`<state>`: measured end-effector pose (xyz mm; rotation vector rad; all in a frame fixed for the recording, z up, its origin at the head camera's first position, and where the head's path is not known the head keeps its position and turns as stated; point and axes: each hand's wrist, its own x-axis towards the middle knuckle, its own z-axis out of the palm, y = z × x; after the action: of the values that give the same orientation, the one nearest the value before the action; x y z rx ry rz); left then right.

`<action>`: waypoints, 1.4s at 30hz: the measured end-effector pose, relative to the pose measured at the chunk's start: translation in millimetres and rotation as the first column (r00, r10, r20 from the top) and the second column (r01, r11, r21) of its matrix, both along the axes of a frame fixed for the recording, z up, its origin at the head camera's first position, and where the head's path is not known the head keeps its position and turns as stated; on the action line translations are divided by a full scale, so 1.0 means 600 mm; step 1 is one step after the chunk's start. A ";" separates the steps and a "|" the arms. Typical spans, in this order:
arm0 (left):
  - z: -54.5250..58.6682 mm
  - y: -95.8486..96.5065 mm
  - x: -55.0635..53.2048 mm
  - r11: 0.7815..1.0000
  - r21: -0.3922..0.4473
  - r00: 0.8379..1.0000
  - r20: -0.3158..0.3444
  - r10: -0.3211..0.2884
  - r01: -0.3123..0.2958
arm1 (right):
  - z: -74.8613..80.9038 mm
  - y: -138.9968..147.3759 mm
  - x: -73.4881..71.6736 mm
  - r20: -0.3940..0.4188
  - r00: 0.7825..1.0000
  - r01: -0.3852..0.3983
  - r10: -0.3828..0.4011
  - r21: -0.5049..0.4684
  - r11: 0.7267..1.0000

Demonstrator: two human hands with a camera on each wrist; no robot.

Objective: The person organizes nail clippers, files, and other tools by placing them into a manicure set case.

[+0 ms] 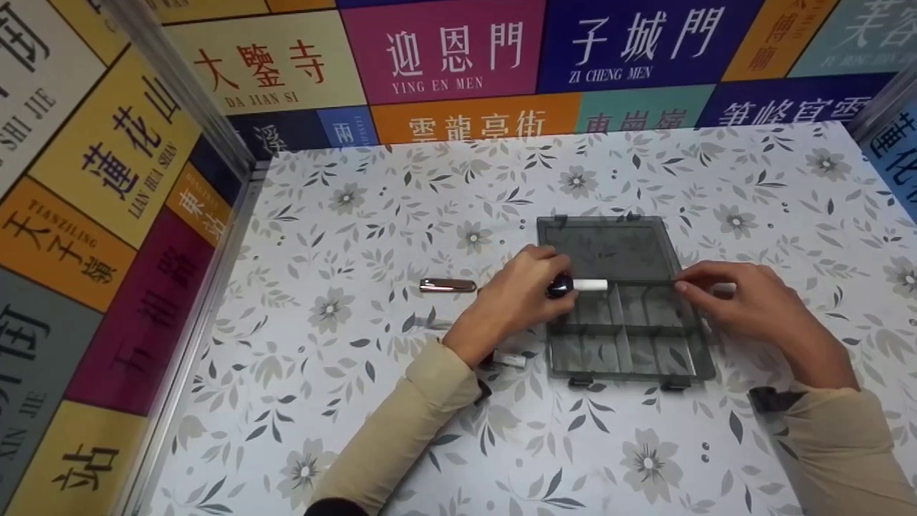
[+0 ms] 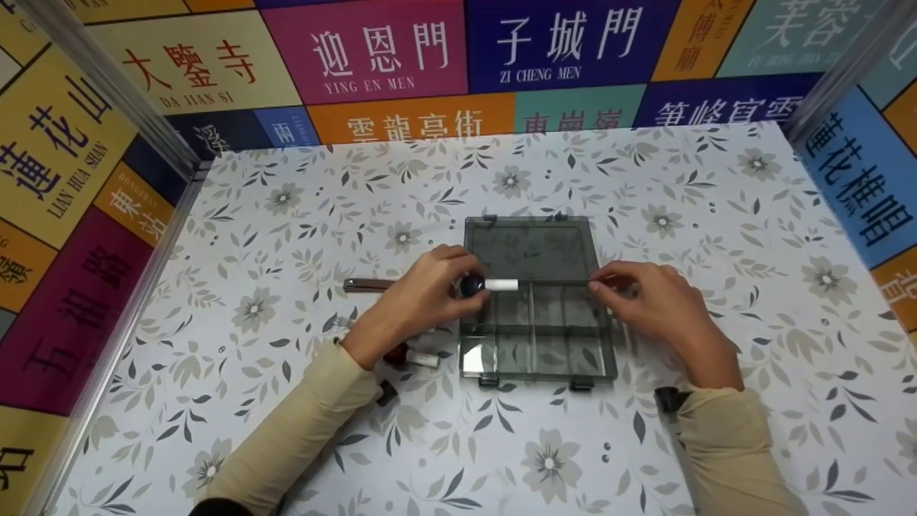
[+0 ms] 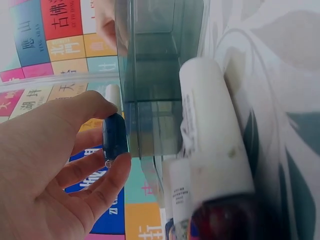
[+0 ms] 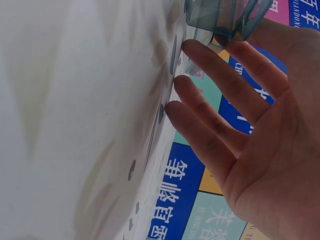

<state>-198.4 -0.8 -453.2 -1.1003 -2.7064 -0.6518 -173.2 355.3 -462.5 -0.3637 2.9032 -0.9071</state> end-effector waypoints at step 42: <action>-0.017 0.027 0.011 0.991 -0.108 0.997 0.007 0.075 -0.074 | -0.002 -0.001 0.001 -0.018 1.000 -0.007 0.007 0.004 1.000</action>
<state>-191.9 15.1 -463.1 -1.0155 -2.8060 -0.5078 -172.6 354.8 -463.5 -0.3836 2.9171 -0.9023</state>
